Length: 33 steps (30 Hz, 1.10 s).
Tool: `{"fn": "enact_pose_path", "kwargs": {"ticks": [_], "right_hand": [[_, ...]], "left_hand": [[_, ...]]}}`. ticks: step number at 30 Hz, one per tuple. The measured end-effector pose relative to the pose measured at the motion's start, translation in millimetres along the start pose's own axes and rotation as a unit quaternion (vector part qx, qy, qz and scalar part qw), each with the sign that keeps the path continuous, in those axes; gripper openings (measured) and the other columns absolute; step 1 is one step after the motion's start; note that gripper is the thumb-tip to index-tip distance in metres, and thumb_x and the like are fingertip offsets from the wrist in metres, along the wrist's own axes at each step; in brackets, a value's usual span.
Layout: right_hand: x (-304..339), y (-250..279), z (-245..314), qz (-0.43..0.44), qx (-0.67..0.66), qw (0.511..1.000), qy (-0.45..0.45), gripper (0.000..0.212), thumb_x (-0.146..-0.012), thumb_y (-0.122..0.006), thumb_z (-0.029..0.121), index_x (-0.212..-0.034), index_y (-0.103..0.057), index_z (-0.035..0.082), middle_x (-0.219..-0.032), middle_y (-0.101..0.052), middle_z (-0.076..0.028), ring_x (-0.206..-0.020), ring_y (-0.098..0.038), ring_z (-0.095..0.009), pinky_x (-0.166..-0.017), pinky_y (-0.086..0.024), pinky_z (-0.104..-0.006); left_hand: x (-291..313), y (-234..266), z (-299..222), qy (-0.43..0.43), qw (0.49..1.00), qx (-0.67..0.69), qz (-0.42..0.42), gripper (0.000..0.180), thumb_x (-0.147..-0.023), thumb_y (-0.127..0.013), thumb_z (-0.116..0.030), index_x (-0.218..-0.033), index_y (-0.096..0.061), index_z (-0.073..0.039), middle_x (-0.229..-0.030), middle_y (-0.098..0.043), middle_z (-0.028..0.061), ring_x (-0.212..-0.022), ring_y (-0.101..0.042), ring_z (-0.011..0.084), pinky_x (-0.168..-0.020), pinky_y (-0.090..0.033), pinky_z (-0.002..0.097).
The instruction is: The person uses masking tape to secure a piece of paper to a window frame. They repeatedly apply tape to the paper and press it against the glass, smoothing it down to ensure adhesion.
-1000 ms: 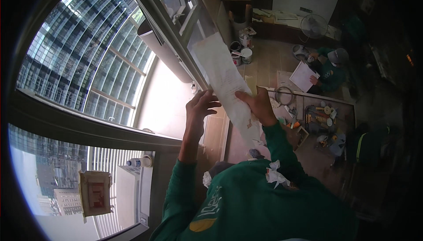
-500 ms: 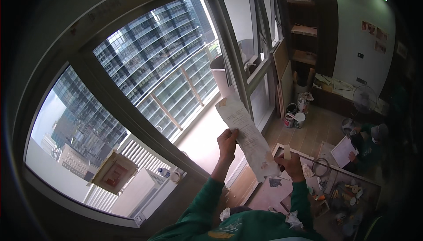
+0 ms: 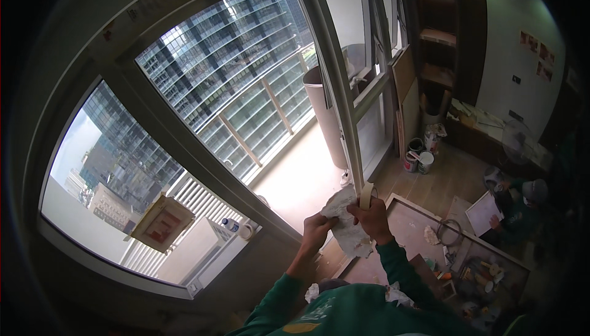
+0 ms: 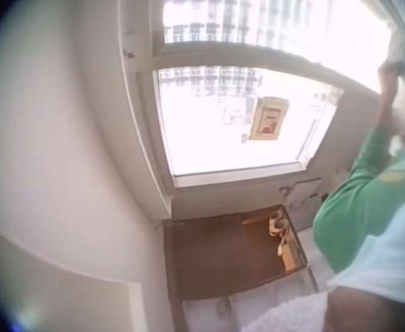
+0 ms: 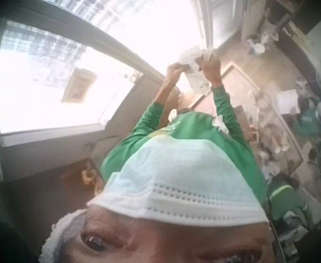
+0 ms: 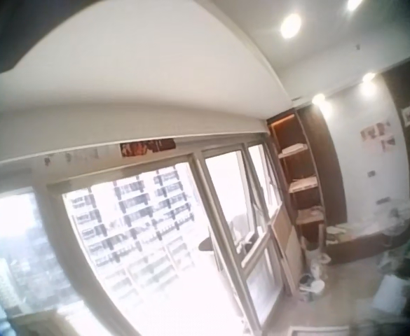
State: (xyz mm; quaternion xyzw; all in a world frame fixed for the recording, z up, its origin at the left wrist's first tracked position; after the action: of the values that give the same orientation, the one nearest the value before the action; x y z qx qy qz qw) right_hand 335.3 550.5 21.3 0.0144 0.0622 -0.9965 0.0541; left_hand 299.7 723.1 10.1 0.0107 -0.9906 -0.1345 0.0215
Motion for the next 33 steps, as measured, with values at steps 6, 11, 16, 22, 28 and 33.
{"fn": "enact_pose_path", "kwargs": {"ticks": [6, 11, 16, 22, 28, 33], "right_hand": [[0, -27, -3, 0.053, 0.053, 0.997, 0.007, 0.017, -0.078, -0.075, 0.01, -0.078, -0.064, -0.003, -0.064, -0.063, -0.007, -0.05, -0.06, -0.013, -0.047, -0.048, -0.0275], [1, -49, 2, 0.096, 0.048, 0.994, 0.012, 0.02, -0.079, -0.075, 0.013, -0.077, -0.065, -0.004, -0.062, -0.064, -0.008, -0.049, -0.061, -0.014, -0.047, -0.049, -0.0284], [-7, -43, -8, 0.019, -0.152, 0.988, -0.023, 0.017, -0.08, -0.073, 0.01, -0.077, -0.064, -0.003, -0.067, -0.064, -0.008, -0.05, -0.058, -0.013, -0.048, -0.047, -0.0268], [-12, -36, -12, -0.018, -0.199, 0.978, -0.064, 0.018, -0.081, -0.072, 0.01, -0.084, -0.063, -0.005, -0.071, -0.064, -0.007, -0.051, -0.058, -0.013, -0.049, -0.047, -0.0257], [-11, -4, -36, -0.065, -0.214, 0.971, -0.087, 0.016, -0.082, -0.07, 0.013, -0.086, -0.067, -0.002, -0.077, -0.067, -0.006, -0.056, -0.06, -0.012, -0.052, -0.046, -0.0227], [-22, 51, -110, -0.225, -0.275, 0.924, -0.14, 0.018, -0.084, -0.067, 0.015, -0.092, -0.065, -0.001, -0.085, -0.069, -0.011, -0.064, -0.066, -0.019, -0.06, -0.047, -0.0257]], "left_hand": [[14, 35, 18, -0.014, 0.991, 0.093, -0.094, 0.028, -0.086, -0.068, -0.008, -0.109, -0.067, 0.008, -0.095, -0.071, 0.0112, -0.086, -0.065, 0.0159, -0.078, -0.052, 0.0297], [18, 69, 20, -0.011, 0.979, 0.107, -0.172, 0.021, -0.087, -0.067, -0.009, -0.1, -0.069, 0.008, -0.087, -0.07, 0.0085, -0.076, -0.064, 0.0129, -0.07, -0.051, 0.027], [23, 53, -7, 0.038, 0.983, 0.126, -0.128, 0.019, -0.088, -0.066, -0.011, -0.096, -0.069, 0.006, -0.084, -0.07, 0.0079, -0.071, -0.063, 0.0122, -0.065, -0.05, 0.0266], [-1, 67, -19, 0.009, 0.979, -0.02, -0.201, 0.023, -0.088, -0.064, -0.015, -0.094, -0.069, 0.007, -0.075, -0.067, 0.0053, -0.065, -0.059, 0.0103, -0.06, -0.047, 0.026], [-47, 92, -72, -0.083, 0.962, -0.099, -0.239, 0.016, -0.089, -0.067, -0.01, -0.096, -0.071, 0.003, -0.073, -0.065, 0.0004, -0.066, -0.052, 0.0049, -0.06, -0.042, 0.0225], [-84, 147, -124, -0.183, 0.926, -0.228, -0.237, 0.024, -0.09, -0.069, -0.015, -0.112, -0.072, -0.006, -0.094, -0.074, 0.0063, -0.08, -0.061, 0.0066, -0.073, -0.049, 0.0223]]}}
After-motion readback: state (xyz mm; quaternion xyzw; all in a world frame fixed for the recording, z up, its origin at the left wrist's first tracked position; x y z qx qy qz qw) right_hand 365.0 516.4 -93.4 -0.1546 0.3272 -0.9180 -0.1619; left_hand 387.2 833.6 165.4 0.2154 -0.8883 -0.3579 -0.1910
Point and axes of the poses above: each hand's wrist, its own x-axis away from the middle knuckle, its own y-axis out of the back of the hand, z = x × y, the point moved 9 cm from there along -x, towards the middle knuckle
